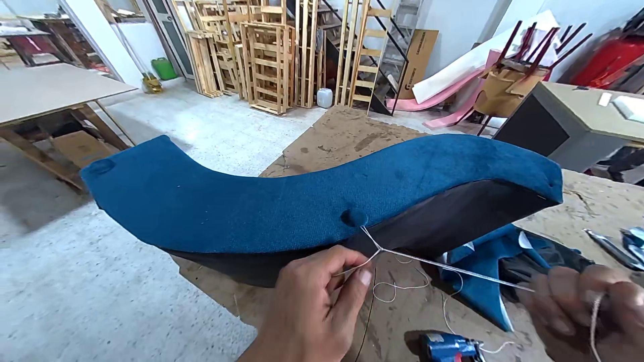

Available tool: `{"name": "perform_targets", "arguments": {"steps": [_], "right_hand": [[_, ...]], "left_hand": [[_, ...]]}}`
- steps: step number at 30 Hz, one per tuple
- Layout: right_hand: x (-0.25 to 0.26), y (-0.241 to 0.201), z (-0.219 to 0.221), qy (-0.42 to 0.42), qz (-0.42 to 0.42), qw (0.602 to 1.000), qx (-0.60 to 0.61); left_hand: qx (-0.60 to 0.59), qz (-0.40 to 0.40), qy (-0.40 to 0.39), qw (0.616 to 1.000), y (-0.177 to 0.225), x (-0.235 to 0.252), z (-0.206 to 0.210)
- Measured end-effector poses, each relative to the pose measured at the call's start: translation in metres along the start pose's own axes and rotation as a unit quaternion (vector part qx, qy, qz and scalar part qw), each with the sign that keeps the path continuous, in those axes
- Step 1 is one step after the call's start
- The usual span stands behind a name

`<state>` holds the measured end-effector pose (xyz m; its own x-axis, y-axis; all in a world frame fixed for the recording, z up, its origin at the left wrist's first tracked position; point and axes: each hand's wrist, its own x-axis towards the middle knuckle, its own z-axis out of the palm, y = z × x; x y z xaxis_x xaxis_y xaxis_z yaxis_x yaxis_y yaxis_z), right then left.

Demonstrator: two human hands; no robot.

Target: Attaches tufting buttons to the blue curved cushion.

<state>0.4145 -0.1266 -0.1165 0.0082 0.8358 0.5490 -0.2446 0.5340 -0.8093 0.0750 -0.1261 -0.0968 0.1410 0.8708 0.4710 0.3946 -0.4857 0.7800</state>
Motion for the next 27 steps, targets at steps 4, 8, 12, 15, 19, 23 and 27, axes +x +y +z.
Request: {"name": "perform_targets", "arguments": {"steps": [4,8,12,15,19,23,27], "right_hand": [[0.019,-0.039,-0.001,-0.045,0.030,0.927,-0.371],[0.041,-0.035,-0.005,-0.126,-0.012,0.828,-0.546],[0.063,-0.006,-0.015,-0.121,-0.107,0.775,-0.610],[0.071,0.003,-0.007,-0.121,-0.139,0.731,-0.657],[0.067,0.009,-0.010,-0.120,-0.138,0.721,-0.669],[0.059,0.018,-0.016,-0.103,0.014,0.847,-0.522],[0.062,0.020,-0.041,-0.085,0.206,0.963,-0.151]], "left_hand": [[0.176,0.086,0.051,0.979,0.007,0.000,-0.043],[0.302,0.104,0.101,0.942,0.005,0.010,-0.068],[0.398,0.116,0.103,0.904,0.008,0.022,-0.069],[0.426,0.128,0.089,0.891,0.009,0.027,-0.066],[0.430,0.114,0.087,0.892,0.009,0.031,-0.066],[0.397,0.080,0.053,0.913,0.007,0.032,-0.078],[0.308,0.005,-0.078,0.948,0.001,0.053,-0.128]]}}
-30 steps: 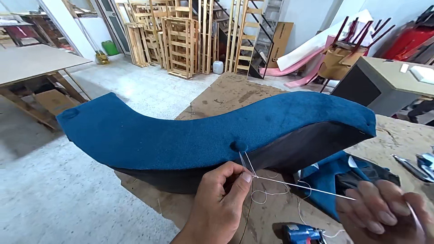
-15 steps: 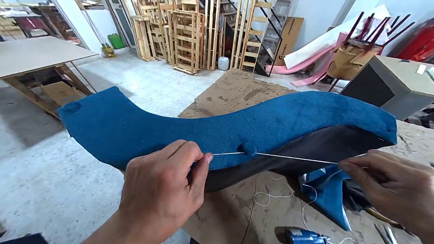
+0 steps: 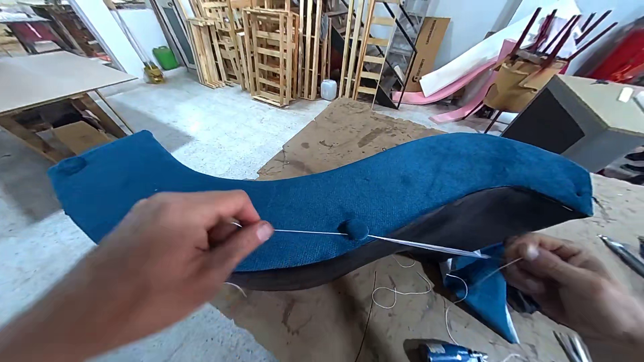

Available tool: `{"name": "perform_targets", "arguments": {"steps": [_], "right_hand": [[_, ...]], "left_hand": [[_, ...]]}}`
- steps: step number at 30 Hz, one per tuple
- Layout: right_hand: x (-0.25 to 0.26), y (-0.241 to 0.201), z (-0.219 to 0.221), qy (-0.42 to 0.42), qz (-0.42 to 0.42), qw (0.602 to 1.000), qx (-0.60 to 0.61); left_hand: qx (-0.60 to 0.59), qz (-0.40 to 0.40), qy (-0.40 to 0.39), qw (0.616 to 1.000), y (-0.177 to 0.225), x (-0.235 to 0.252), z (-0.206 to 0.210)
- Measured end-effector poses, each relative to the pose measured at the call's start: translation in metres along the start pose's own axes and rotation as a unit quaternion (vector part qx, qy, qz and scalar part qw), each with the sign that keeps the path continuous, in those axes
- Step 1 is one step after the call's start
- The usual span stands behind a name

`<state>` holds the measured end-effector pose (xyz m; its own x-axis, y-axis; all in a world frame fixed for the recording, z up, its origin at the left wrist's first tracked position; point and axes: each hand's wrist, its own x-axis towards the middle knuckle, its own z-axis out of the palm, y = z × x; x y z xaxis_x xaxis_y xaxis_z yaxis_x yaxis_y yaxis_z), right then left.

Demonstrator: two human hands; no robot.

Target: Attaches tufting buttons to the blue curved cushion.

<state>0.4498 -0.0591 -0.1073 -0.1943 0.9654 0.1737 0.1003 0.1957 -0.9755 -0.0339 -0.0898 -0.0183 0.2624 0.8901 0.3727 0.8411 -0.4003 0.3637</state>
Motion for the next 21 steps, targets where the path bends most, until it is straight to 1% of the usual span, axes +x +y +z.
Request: {"name": "perform_targets", "arguments": {"steps": [2,3,5,7,9,11,12,14,16,17,18,19,20,21], "right_hand": [[0.007,-0.012,-0.013,0.045,0.011,0.999,0.021],[0.013,-0.023,-0.020,0.075,0.021,0.997,0.017],[0.029,-0.050,-0.029,0.128,0.050,0.991,-0.003],[0.049,-0.077,-0.033,0.154,0.071,0.985,-0.030],[0.076,-0.101,-0.029,0.166,0.070,0.980,-0.081],[0.116,-0.121,-0.022,0.157,0.022,0.975,-0.153],[0.140,-0.129,-0.014,0.155,-0.001,0.969,-0.191],[0.187,-0.144,0.021,0.131,-0.011,0.959,-0.251],[0.231,-0.150,0.067,0.058,-0.009,0.961,-0.270],[0.249,-0.150,0.090,-0.004,-0.006,0.959,-0.282],[0.263,-0.153,0.113,-0.065,-0.012,0.940,-0.335],[0.273,-0.158,0.132,-0.097,-0.030,0.897,-0.430],[0.278,-0.167,0.146,-0.088,-0.074,0.842,-0.527],[0.276,-0.178,0.153,-0.061,-0.138,0.798,-0.584]], "left_hand": [[0.011,-0.009,-0.078,0.997,-0.015,0.017,-0.024],[0.027,-0.003,-0.104,0.994,-0.023,0.027,-0.034],[0.032,0.013,-0.134,0.990,-0.041,0.048,-0.049],[0.025,0.025,-0.160,0.987,-0.055,0.071,-0.063],[0.035,0.039,-0.169,0.984,-0.070,0.097,-0.072],[0.053,0.054,-0.165,0.983,-0.081,0.123,-0.074],[0.065,0.056,-0.174,0.981,-0.080,0.136,-0.073],[0.098,0.071,-0.189,0.975,-0.067,0.161,-0.067],[0.124,0.110,-0.178,0.970,-0.051,0.183,-0.057],[0.133,0.135,-0.169,0.967,-0.045,0.193,-0.051],[0.136,0.154,-0.162,0.965,-0.039,0.202,-0.046],[0.137,0.165,-0.157,0.964,-0.034,0.208,-0.042],[0.138,0.174,-0.152,0.963,-0.030,0.214,-0.041],[0.136,0.178,-0.149,0.963,-0.026,0.219,-0.040]]}}
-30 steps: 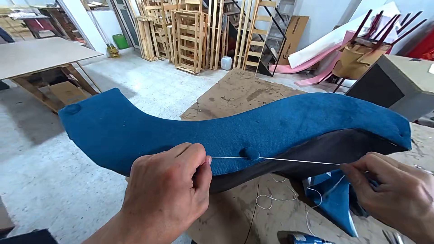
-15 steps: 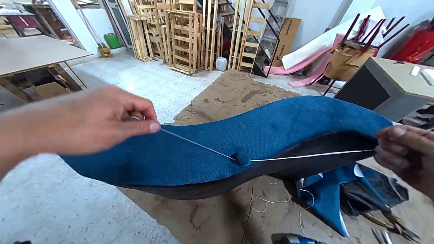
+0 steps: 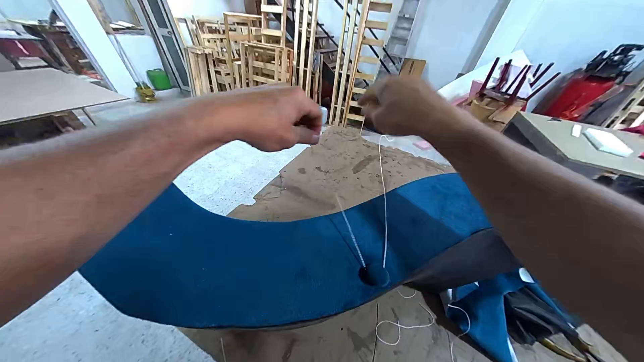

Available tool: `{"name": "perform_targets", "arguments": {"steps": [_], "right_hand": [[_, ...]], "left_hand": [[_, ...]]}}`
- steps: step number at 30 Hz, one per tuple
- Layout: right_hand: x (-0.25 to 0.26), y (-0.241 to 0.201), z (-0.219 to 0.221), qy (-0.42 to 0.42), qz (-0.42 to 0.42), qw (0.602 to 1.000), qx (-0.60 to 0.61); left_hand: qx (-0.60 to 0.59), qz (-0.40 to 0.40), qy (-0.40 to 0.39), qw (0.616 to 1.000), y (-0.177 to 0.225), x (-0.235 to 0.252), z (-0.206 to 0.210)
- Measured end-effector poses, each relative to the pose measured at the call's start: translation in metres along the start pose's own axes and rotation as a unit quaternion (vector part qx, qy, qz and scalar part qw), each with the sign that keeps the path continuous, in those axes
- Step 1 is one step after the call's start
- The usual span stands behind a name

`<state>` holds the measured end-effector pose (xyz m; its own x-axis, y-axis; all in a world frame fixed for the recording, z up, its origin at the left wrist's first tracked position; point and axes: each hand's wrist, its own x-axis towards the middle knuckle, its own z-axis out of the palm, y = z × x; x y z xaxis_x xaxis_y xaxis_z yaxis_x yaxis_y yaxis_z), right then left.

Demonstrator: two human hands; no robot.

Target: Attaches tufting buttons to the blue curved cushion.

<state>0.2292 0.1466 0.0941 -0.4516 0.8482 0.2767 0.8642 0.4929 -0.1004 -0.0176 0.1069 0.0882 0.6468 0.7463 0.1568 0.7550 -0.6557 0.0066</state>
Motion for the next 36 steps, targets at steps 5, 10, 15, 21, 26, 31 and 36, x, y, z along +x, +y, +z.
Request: {"name": "perform_targets", "arguments": {"steps": [5,10,15,21,26,31,36], "right_hand": [[-0.073,-0.034,-0.012,0.088,-0.375,0.922,0.035],[-0.093,-0.023,0.026,-0.059,-0.424,0.895,-0.126],[-0.099,-0.011,0.001,-0.064,-0.401,0.908,-0.099],[-0.118,0.016,-0.020,-0.117,-0.297,0.948,0.009],[-0.131,0.033,-0.026,-0.011,-0.264,0.962,0.076],[-0.140,0.018,-0.014,-0.005,-0.193,0.953,0.234],[-0.135,0.013,0.012,0.013,-0.182,0.962,0.204]], "left_hand": [[-0.048,0.059,0.015,0.997,0.002,0.020,-0.002],[-0.090,0.117,0.064,0.987,0.018,0.038,0.001],[-0.125,-0.047,0.242,0.961,0.024,0.037,0.017],[-0.323,0.070,-0.112,0.937,0.050,0.032,0.079],[-0.562,0.011,-0.189,0.805,0.065,0.029,0.090],[-0.488,0.007,-0.202,0.849,0.059,0.022,0.080],[-0.247,0.049,-0.147,0.957,0.049,0.016,0.051]]}}
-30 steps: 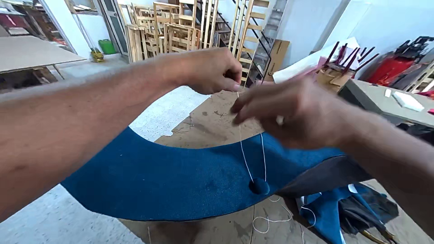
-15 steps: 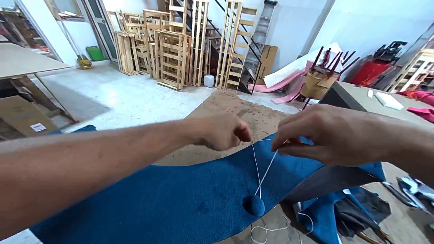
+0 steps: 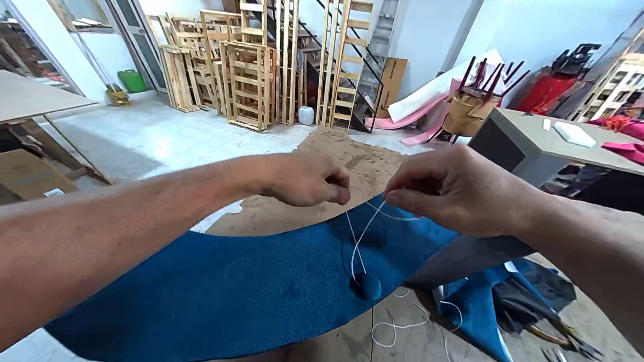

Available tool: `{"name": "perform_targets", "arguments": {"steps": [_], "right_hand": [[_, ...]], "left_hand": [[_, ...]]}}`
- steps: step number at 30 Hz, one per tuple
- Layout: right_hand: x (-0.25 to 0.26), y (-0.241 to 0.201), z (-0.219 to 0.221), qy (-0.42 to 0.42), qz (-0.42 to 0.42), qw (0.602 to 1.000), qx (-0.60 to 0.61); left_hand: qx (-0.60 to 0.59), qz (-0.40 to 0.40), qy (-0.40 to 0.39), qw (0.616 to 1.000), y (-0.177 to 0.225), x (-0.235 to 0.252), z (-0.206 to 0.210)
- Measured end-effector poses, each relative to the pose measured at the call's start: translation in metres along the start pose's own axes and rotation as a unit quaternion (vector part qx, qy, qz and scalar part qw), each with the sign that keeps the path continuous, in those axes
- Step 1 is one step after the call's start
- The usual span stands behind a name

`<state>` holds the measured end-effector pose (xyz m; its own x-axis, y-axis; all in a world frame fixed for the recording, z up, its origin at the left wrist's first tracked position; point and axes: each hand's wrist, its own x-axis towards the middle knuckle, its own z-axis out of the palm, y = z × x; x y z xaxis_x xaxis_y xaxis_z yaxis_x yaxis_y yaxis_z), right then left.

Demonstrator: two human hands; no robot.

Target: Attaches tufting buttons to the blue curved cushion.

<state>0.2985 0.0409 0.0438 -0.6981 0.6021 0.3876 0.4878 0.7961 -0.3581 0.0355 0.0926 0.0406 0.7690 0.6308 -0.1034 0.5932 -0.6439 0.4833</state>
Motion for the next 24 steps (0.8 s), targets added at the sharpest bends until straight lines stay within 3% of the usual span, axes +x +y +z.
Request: {"name": "perform_targets", "arguments": {"steps": [6,9,12,19,24], "right_hand": [[0.010,-0.012,0.010,0.072,-0.025,0.997,-0.019],[0.013,-0.019,0.021,0.125,-0.046,0.991,-0.019],[0.011,-0.020,0.033,0.168,-0.047,0.985,-0.015],[-0.002,-0.016,0.050,0.213,-0.020,0.976,-0.030],[-0.007,-0.020,0.050,0.228,0.000,0.974,-0.009]], "left_hand": [[-0.093,-0.136,-0.004,0.986,0.031,-0.022,-0.004],[-0.232,-0.174,0.009,0.957,0.045,-0.027,0.006],[-0.344,-0.175,0.024,0.922,0.050,-0.032,0.011],[-0.459,-0.161,0.028,0.873,0.055,-0.044,0.020],[-0.410,-0.104,0.034,0.905,0.057,-0.042,0.025]]}}
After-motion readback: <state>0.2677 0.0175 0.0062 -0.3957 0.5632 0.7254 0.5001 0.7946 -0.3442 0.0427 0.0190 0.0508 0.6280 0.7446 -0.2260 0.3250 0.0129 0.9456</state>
